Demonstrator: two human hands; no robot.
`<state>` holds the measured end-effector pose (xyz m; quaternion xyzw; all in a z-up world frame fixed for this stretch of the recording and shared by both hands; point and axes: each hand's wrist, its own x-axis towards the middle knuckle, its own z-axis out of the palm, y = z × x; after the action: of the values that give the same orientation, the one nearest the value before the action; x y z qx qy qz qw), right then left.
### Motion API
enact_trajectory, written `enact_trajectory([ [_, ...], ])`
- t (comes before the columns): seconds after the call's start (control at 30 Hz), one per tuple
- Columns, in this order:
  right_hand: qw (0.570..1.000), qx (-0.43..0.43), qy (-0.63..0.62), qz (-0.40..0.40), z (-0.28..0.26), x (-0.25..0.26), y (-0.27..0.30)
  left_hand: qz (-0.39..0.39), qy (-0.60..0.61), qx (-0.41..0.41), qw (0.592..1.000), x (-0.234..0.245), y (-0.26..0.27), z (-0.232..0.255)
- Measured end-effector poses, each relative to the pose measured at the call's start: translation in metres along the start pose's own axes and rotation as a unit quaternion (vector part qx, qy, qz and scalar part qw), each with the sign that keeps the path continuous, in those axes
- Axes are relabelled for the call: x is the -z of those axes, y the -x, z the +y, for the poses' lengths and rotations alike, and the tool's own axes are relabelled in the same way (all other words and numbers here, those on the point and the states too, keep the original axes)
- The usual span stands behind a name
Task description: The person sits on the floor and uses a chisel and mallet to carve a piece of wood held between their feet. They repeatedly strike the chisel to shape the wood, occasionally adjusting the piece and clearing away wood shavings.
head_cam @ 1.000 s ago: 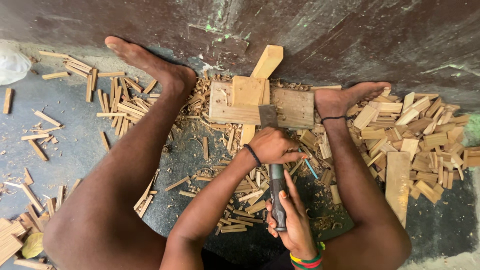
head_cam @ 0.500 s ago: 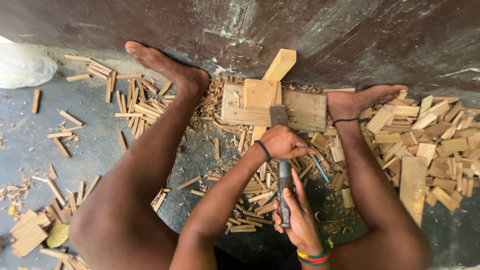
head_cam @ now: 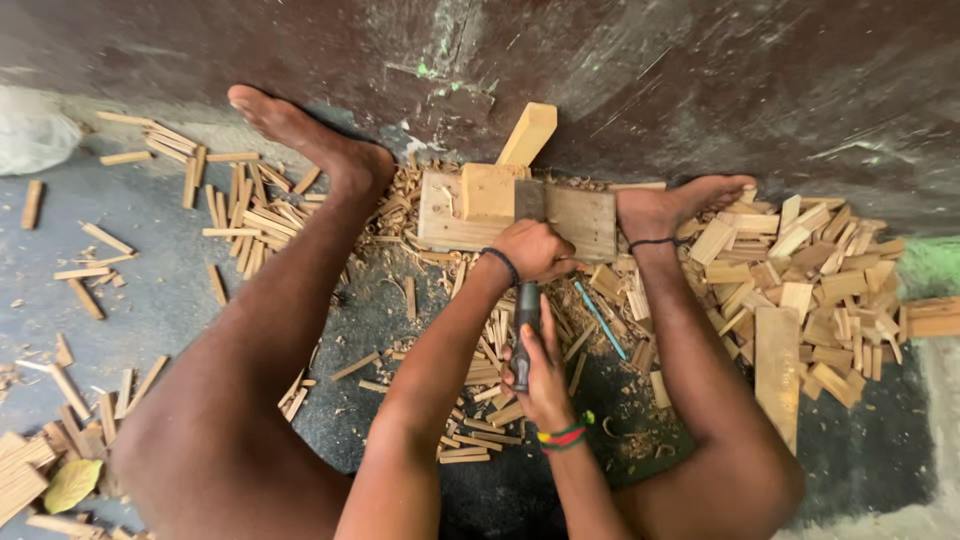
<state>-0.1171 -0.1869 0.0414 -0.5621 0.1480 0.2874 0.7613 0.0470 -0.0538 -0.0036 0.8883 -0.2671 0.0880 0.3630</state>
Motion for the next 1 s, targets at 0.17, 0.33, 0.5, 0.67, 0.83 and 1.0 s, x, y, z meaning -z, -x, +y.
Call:
enact_trajectory([
  [0.17,1.0,-0.011,0.006,-0.008,-0.006,0.0,-0.01,-0.06,-0.075,0.007,0.995,0.01,-0.013,-0.01],
  [0.33,0.999,-0.002,0.022,-0.023,-0.019,0.008,-0.007,-0.022,-0.088,0.036,0.995,0.008,-0.016,0.001],
  [0.5,0.999,-0.006,-0.014,-0.043,-0.027,-0.002,-0.001,0.081,-0.03,0.052,0.995,0.032,-0.002,0.016],
  [0.67,0.996,0.045,-0.011,-0.078,-0.035,-0.003,0.016,0.107,-0.017,0.03,0.994,0.047,-0.002,0.032],
  [0.83,0.999,0.029,-0.014,-0.043,-0.035,0.007,0.036,0.133,0.006,-0.018,0.991,0.031,0.008,0.041],
  [1.0,0.999,0.017,0.027,-0.008,-0.022,0.018,0.058,0.127,-0.059,-0.117,0.983,0.019,0.028,0.024],
])
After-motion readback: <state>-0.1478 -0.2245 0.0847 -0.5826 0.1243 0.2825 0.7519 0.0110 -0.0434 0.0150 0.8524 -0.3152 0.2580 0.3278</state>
